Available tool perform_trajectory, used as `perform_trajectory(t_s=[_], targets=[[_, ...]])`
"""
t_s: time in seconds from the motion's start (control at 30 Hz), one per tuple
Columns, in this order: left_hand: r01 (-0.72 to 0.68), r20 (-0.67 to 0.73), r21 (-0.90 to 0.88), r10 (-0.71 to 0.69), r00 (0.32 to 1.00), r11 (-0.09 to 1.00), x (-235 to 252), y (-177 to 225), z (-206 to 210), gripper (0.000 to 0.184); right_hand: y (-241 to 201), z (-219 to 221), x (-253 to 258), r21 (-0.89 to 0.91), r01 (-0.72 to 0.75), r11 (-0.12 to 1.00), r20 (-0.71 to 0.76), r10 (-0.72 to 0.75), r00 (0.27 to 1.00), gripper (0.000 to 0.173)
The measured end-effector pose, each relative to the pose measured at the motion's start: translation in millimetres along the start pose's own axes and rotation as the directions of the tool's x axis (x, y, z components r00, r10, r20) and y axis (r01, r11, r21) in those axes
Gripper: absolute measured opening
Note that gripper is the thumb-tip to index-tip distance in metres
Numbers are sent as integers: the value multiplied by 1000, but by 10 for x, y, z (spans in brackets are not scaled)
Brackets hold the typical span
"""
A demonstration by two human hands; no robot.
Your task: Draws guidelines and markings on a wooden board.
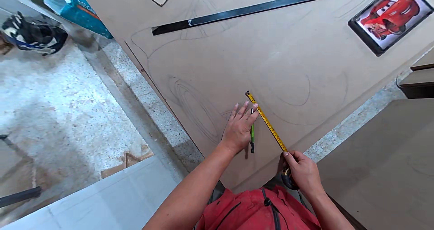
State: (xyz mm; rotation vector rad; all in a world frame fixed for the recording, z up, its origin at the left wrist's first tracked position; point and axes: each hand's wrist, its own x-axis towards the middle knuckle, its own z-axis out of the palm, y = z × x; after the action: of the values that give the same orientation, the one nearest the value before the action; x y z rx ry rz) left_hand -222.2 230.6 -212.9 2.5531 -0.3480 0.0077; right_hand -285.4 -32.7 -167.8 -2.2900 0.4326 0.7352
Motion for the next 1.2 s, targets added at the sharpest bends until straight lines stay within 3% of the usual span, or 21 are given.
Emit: perform_trajectory(t_s=[0.6, 0.93, 1.2], targets=[[-30, -78, -33, 27, 997, 999, 14, -1, 51, 41, 67, -29, 46, -31, 72, 997, -8, -72, 997, 28], [-39, -54, 136, 47, 997, 990, -23, 40, 74, 42, 84, -24, 49, -30, 77, 997, -15, -77, 997, 27], [-38, -58, 162, 48, 997, 986, -32, 37, 87, 41, 85, -37, 48, -6, 79, 997, 8, -79, 997, 27]])
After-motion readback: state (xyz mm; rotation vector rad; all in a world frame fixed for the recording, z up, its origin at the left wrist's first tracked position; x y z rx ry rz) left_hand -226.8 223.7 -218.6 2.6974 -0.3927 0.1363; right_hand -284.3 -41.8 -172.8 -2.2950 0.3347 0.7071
